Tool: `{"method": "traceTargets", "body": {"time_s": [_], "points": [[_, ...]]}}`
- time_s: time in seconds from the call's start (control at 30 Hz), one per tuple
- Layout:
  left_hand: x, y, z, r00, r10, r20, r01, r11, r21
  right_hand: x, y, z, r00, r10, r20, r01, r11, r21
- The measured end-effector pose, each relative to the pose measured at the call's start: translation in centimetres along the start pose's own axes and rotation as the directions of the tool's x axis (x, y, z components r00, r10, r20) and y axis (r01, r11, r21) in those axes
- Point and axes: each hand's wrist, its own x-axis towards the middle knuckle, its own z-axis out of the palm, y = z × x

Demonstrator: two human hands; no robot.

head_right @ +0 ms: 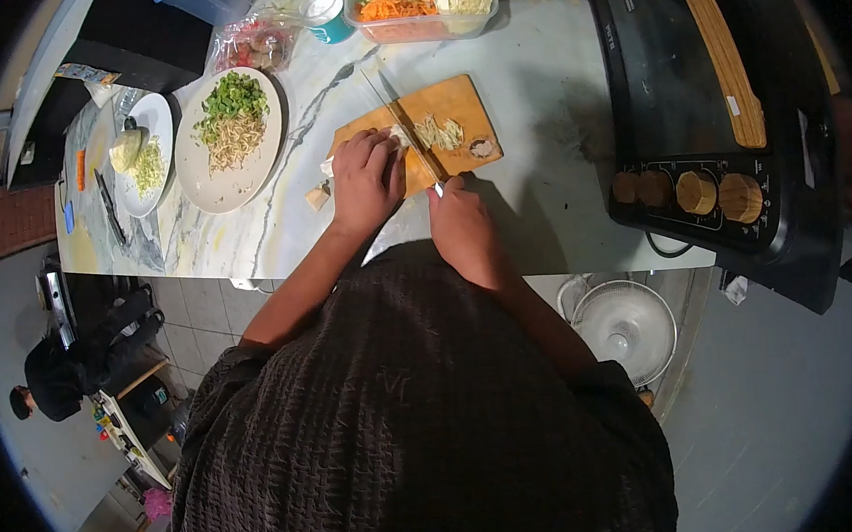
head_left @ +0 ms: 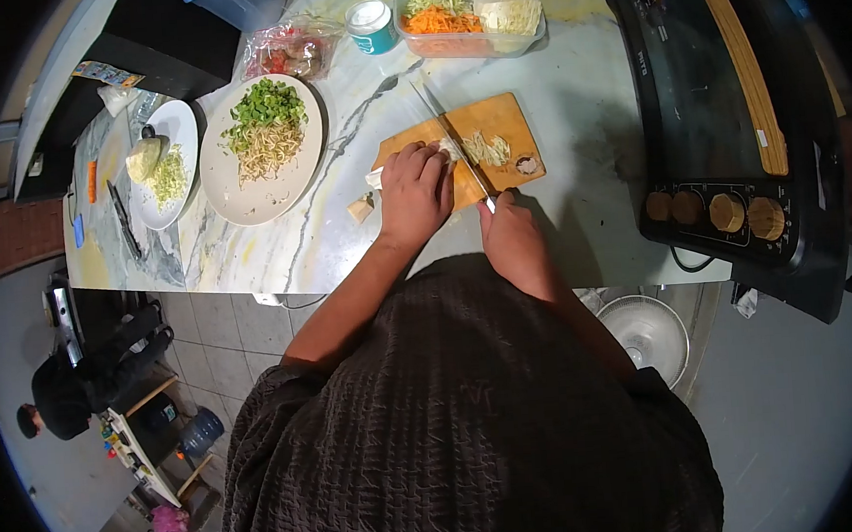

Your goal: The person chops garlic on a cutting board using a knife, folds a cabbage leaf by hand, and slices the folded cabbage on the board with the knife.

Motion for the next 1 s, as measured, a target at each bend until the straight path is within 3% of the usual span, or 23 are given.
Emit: {"method": "traceTargets", "body": {"time_s": [1.0], "points": [[0.1,0.2,-0.2,0.999,-0.005,-0.035,0.006,1.000,0.015,0.6,1.2,1.0,0.998,-0.044,-0.040,0.041,0.996,-0.080]]}}
